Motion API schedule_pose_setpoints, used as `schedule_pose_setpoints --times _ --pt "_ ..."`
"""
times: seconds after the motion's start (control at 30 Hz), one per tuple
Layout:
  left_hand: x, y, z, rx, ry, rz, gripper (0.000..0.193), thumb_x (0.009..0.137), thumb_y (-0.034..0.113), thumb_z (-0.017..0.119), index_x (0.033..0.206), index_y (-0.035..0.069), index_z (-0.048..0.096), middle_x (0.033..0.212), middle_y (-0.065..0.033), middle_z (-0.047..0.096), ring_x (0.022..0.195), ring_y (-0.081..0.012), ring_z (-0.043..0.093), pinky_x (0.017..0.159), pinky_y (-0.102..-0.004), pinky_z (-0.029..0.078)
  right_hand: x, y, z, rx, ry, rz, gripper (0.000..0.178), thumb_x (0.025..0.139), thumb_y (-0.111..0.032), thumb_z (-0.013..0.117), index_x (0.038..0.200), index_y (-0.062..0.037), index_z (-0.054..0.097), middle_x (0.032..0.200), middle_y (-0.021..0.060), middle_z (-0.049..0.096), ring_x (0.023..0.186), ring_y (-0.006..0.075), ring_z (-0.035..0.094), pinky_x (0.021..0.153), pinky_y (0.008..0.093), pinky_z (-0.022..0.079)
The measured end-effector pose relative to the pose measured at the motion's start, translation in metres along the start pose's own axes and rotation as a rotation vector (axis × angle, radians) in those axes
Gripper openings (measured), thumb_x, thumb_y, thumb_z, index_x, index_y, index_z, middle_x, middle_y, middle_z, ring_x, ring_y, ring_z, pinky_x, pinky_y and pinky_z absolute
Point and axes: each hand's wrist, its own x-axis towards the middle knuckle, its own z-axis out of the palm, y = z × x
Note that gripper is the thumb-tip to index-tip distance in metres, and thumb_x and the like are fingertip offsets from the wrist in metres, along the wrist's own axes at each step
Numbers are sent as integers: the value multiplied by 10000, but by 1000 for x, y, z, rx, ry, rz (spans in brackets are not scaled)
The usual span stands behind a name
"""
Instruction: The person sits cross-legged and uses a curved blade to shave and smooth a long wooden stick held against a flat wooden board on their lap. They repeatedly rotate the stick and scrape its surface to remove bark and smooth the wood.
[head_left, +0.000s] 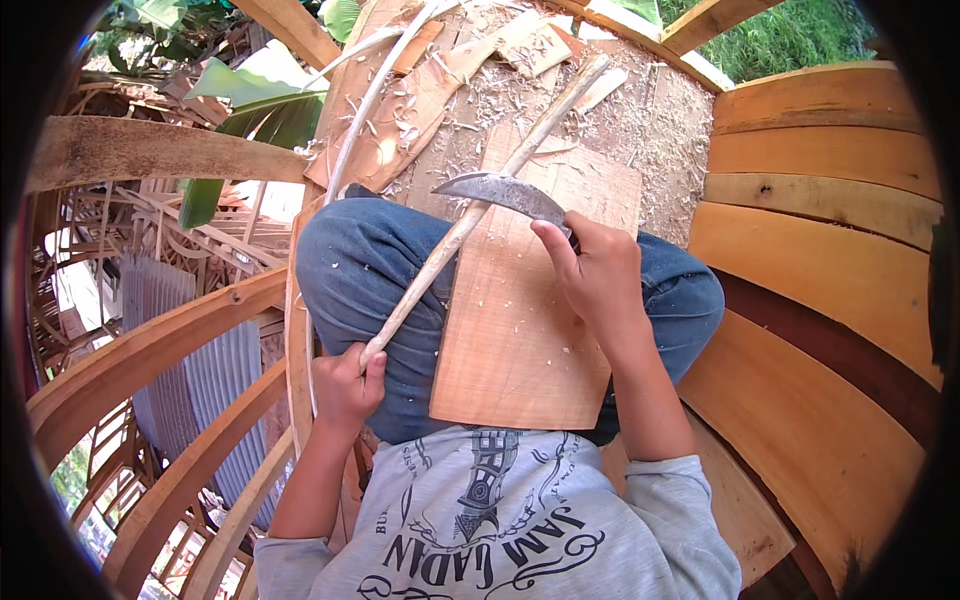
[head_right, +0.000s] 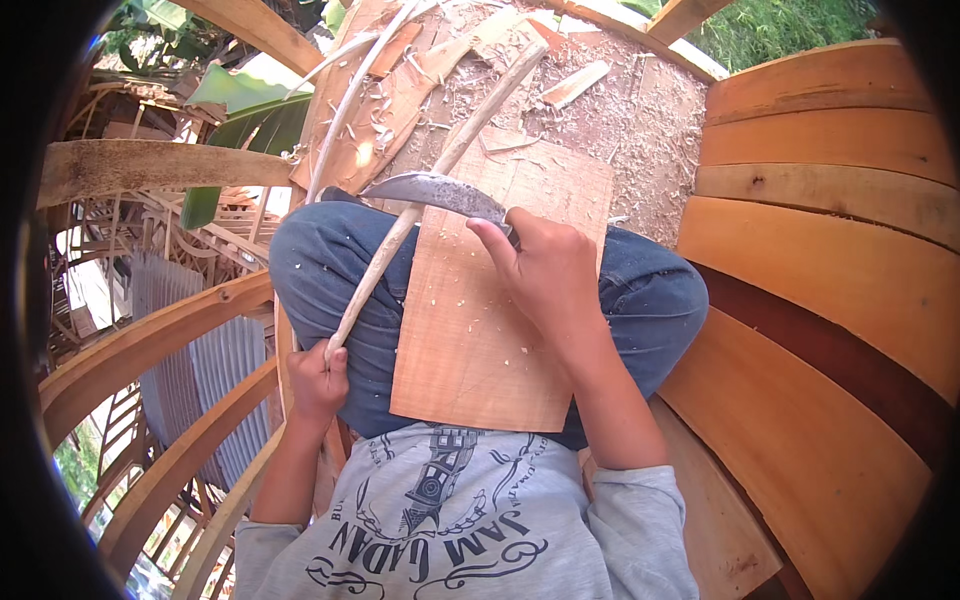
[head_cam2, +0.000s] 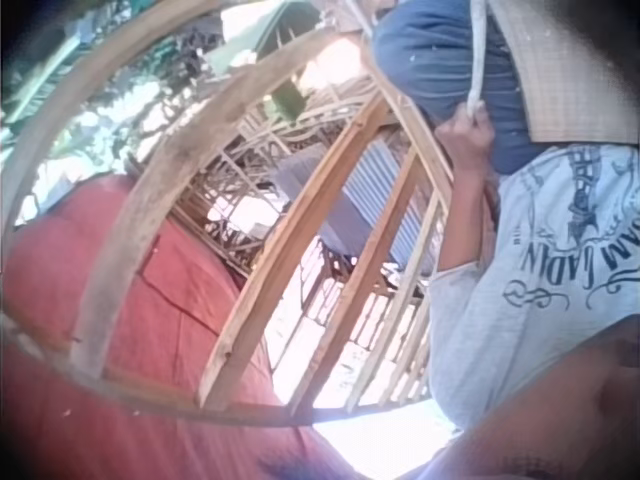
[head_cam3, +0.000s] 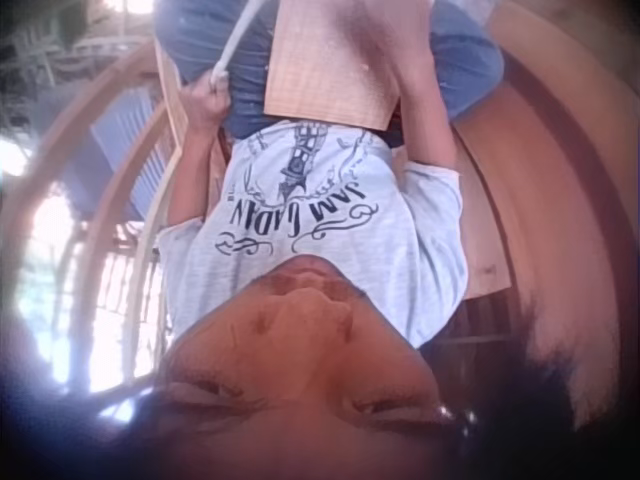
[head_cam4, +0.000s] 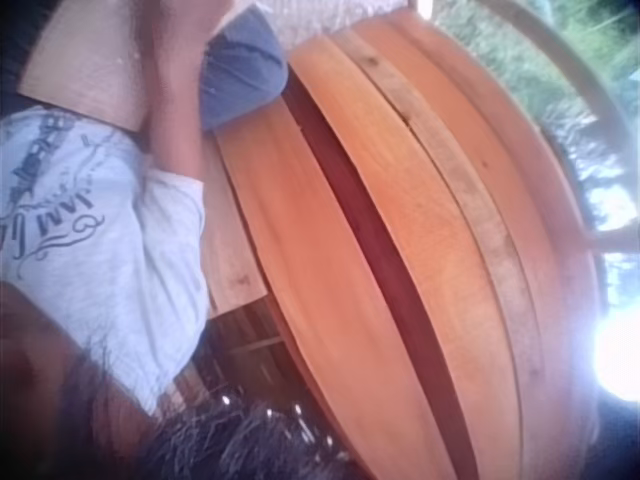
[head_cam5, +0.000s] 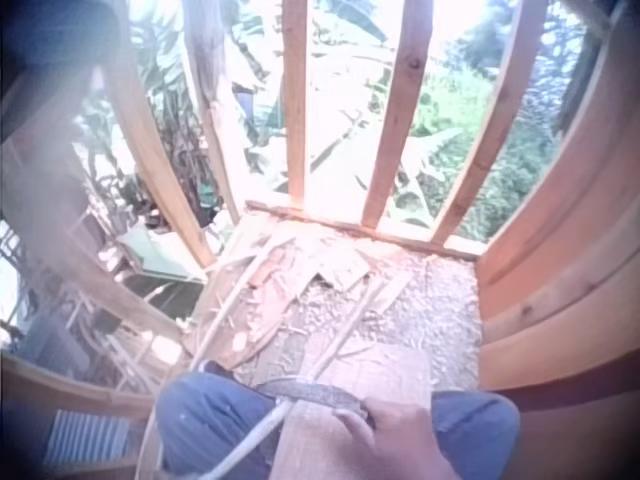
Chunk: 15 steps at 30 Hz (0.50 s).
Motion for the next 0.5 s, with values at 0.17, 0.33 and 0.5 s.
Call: schedule_pose_setpoints --times 0.17,0.33,0.5 --pt "0 3 14 -34 7 20 357 857 284 567 603 36 529 462 -157 456 430 -360 510 422 -403 385 -13 -4 -3 -118 -123 -212 446 828 -424 612 618 -40 527 523 120 538 478 286 563 464 379 430" --pt "-1 0 7 -3 -6 -25 359 856 283 566 598 36 527 458 -149 454 430 -357 510 420 -401 383 -11 -8 11 -82 -111 -133 448 820 -452 605 629 -54 529 530 103 549 476 271 568 457 376 433" --pt "0 1 1 -12 12 15 375 859 295 563 587 39 527 458 -147 453 424 -351 507 416 -395 379 -19 -11 7 -57 -105 -138 474 797 -478 623 628 -43 536 530 113 551 467 274 566 437 363 430"
